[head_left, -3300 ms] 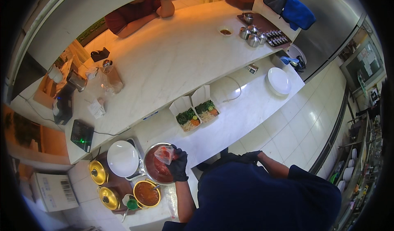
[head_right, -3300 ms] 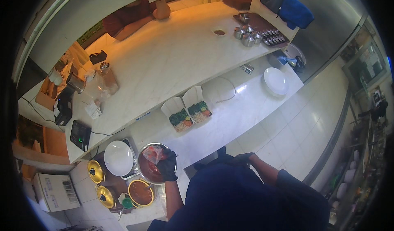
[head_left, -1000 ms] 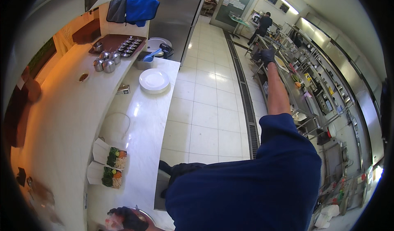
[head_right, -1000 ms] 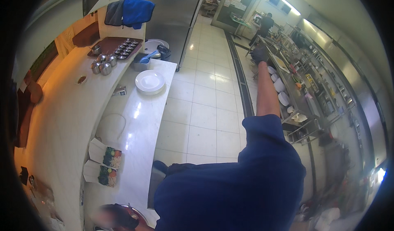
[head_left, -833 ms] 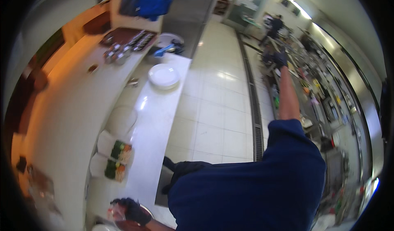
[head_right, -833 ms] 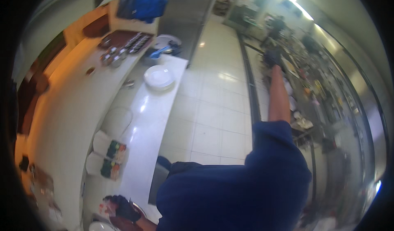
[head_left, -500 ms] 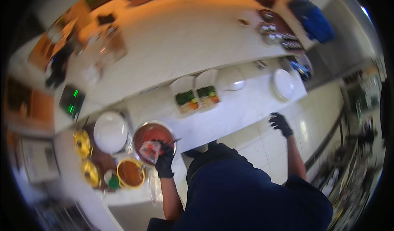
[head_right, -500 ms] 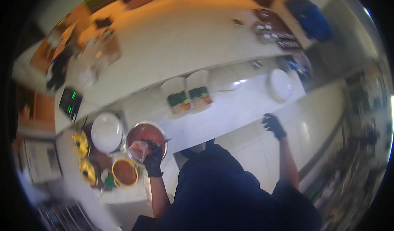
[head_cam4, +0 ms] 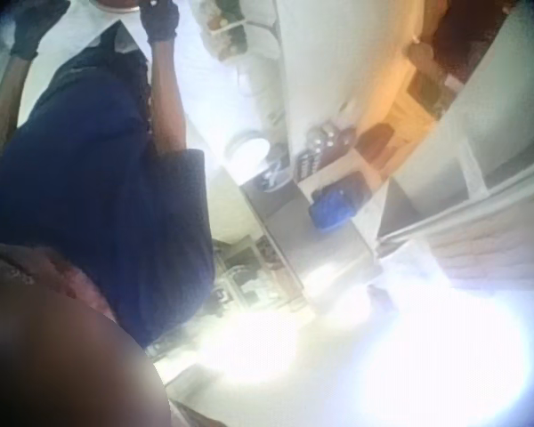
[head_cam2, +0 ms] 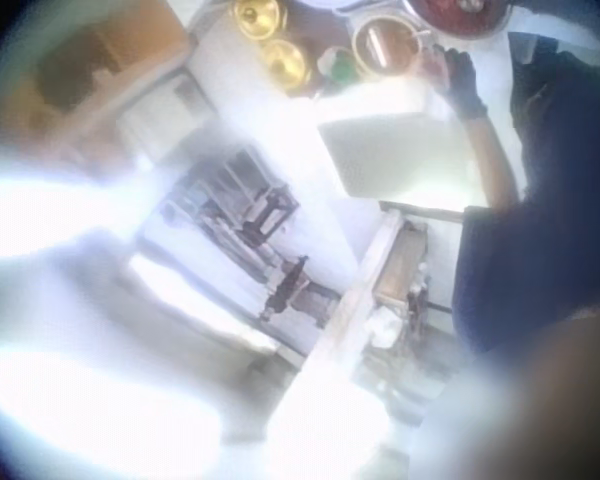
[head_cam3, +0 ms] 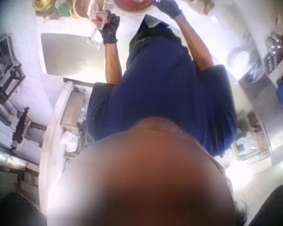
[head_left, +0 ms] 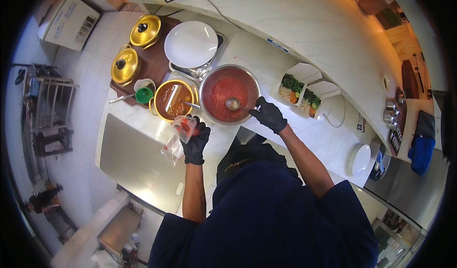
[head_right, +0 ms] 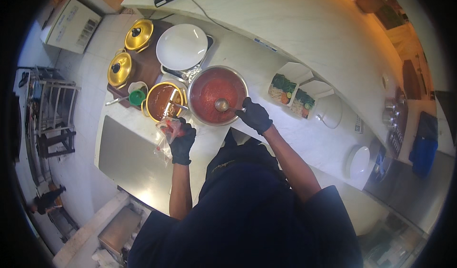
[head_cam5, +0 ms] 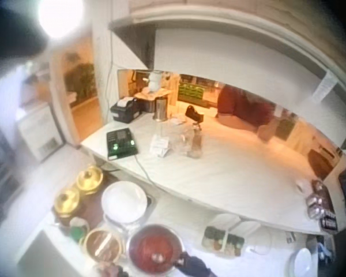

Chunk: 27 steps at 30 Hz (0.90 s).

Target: The person assembles two takeout meal boxes by adding vegetables, noodles, and a red sauce. They use a ladle to transfer sauce into small plastic bags and place them into the boxes. The person also slices a lime and adds it as a garnish.

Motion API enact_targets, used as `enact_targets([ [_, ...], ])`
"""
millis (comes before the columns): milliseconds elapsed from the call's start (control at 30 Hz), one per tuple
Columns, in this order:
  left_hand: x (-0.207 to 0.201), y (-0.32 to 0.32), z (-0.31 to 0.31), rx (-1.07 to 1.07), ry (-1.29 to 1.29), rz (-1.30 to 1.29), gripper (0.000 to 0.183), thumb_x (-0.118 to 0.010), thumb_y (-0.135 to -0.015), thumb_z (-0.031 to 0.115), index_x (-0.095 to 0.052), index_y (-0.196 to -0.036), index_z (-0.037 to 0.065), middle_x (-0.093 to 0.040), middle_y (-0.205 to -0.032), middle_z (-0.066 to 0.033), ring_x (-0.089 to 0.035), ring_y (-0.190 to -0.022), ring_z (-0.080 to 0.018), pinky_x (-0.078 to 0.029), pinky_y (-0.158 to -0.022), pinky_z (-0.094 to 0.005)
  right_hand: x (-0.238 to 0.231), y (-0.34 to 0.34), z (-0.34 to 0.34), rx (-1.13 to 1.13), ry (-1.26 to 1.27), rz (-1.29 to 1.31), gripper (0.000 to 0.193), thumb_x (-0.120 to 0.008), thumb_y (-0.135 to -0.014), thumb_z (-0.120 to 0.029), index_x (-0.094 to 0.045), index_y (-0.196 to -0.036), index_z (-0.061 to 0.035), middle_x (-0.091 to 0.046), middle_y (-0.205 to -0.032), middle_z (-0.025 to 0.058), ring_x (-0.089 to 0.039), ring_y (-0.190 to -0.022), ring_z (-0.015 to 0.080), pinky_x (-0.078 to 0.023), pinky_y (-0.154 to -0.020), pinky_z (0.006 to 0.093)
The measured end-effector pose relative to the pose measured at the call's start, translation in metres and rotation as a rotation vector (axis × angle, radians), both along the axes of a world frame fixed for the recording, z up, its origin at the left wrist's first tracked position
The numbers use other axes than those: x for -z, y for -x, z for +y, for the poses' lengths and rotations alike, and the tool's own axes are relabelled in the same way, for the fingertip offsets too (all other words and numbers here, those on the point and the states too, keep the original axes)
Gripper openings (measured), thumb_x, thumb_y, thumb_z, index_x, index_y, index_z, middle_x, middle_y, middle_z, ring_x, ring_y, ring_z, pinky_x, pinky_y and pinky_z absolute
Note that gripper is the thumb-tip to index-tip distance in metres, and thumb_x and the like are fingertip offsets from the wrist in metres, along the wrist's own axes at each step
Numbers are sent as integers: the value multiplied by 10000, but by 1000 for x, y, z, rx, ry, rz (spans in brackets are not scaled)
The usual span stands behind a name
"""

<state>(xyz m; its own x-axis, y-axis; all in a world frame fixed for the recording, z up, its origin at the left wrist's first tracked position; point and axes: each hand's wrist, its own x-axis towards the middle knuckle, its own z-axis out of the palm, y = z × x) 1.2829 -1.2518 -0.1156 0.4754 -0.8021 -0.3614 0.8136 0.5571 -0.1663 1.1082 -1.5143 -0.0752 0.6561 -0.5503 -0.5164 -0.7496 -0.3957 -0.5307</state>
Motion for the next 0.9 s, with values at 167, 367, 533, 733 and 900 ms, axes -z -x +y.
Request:
enact_targets([
  [167, 20, 16, 0, -27, -164, 81, 446, -588, -920, 580, -619, -1114, 180, -621, -964, -18, -500, -764, -174, -380, -712, -355, 18, -20, 5, -368, 385, -127, 245, -643, -882, -270, -626, -993, -53, -691, -766, 175, -696, -754, 388, -547, -665, 487],
  [367, 33, 22, -19, 18, -257, 170, 338, -558, -953, 461, -612, -1086, 155, -627, -982, -33, -507, -790, -186, -394, -730, -377, 43, -54, -3, -268, 621, -411, 163, -543, -895, -66, -586, -1053, -57, -680, -862, 164, -700, -766, 365, -541, -610, 482],
  [533, 44, 19, -25, 62, -321, 168, 332, -546, -959, 443, -601, -1090, 143, -617, -975, -41, -507, -811, -191, -402, -739, -370, 37, -50, -1, -446, 433, -226, 289, -511, -937, -98, -582, -1213, -48, -693, -943, 184, -701, -847, 373, -557, -684, 460],
  [733, 68, 17, -18, 70, -157, 209, 369, -531, -960, 414, -596, -1163, 113, -667, -1037, -104, -576, -891, -261, -459, -775, -428, 35, -19, 0, -311, 416, -223, 342, -538, -913, -77, -598, -1250, -55, -701, -1042, 191, -697, -924, 372, -558, -749, 466],
  [900, 73, 15, -16, 83, -89, 178, 360, -540, -956, 407, -598, -1160, 116, -661, -1048, -101, -569, -890, -266, -452, -772, -425, 45, -10, 5, -369, 388, -275, 320, -557, -898, -80, -613, -1211, -46, -696, -1041, 185, -697, -902, 377, -555, -741, 471],
])
